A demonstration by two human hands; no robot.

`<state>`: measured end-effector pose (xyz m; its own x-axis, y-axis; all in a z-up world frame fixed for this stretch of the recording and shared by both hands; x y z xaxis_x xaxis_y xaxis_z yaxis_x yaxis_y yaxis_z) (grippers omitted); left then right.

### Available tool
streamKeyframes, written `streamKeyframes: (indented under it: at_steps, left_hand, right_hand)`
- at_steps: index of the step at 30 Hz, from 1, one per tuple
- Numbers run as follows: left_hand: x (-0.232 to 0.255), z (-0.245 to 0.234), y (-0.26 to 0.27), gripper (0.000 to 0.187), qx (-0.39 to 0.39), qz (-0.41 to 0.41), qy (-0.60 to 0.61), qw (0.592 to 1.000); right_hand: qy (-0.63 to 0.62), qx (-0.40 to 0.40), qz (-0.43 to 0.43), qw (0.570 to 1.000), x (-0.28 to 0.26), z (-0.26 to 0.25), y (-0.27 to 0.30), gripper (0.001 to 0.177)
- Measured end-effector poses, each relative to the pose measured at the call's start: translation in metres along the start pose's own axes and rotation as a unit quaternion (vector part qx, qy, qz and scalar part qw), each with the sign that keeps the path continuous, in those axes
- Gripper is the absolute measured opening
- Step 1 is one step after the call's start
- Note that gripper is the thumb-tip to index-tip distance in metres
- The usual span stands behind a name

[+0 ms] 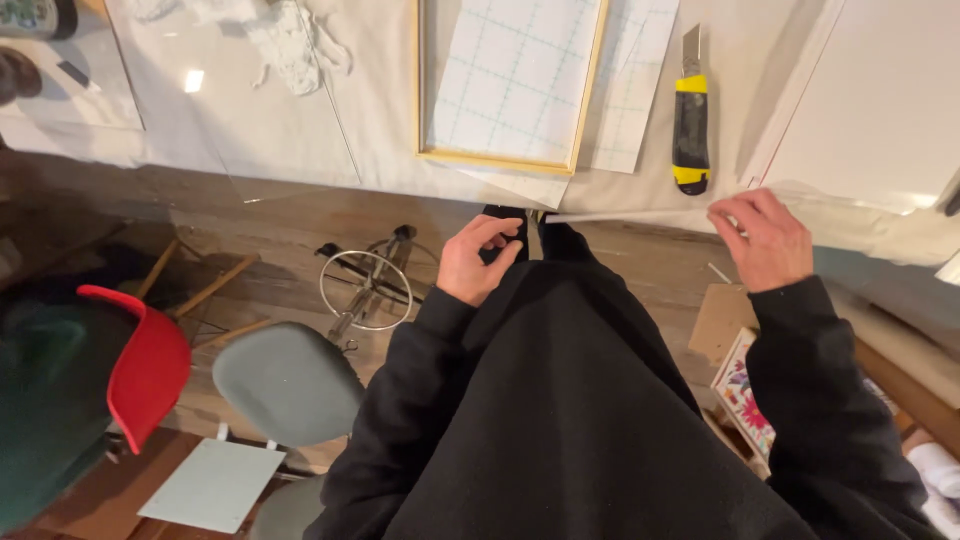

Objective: Applying adhesive spacers or mounting strips to the inside edge of a wooden picture frame.

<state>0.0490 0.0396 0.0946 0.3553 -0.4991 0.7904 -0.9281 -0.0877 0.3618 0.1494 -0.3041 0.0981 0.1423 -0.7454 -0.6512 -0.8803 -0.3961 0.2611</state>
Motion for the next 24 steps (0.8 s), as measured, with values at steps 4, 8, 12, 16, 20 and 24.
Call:
streamKeyframes:
  at_steps: [4, 8, 12, 16, 20, 24]
  left_hand:
    - [-0.008, -0.011, 0.006, 0.028, 0.036, -0.011, 0.002, 0.999]
    - [-0.01, -0.016, -0.001, 0.028, 0.053, -0.029, -0.013, 0.998]
    - [0.009, -0.006, -0.019, 0.025, 0.061, -0.003, -0.001, 0.998]
    - [0.016, 0.016, -0.023, 0.026, 0.045, -0.003, -0.005, 0.999]
    - [0.006, 0.047, -0.016, 0.022, -0.003, 0.016, 0.004, 1.0]
    - [-0.018, 0.063, -0.004, 0.025, -0.032, -0.019, 0.015, 0.999]
  right_hand:
    - [-0.056, 0.007, 0.021, 0.998, -0.036, -0.023, -0.006, 0.012]
    - [-0.184, 0.039, 0.043, 0.981, -0.042, -0.019, -0.022, 0.011]
    - [-0.33, 0.04, 0.137, 0.933, -0.036, 0.031, -0.05, 0.02]
    - [-0.347, 0.074, 0.096, 0.93, -0.049, 0.058, -0.078, 0.021]
    - [-0.407, 0.069, 0.117, 0.903, -0.033, 0.084, -0.107, 0.021]
    - [-0.412, 0.039, 0.13, 0.901, -0.027, 0.094, -0.131, 0.019]
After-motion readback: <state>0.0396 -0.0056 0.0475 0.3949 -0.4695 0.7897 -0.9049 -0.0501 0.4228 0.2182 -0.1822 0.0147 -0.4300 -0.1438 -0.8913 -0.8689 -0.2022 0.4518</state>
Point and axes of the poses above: each hand's wrist, its own y-axis away from the middle knuckle, its own z-axis out of the palm, x = y × z, the point moved 10 cm from there along -y, towards the middle knuckle, and after that the axes turned 11 degrees about -y, right-handed, at the moved point
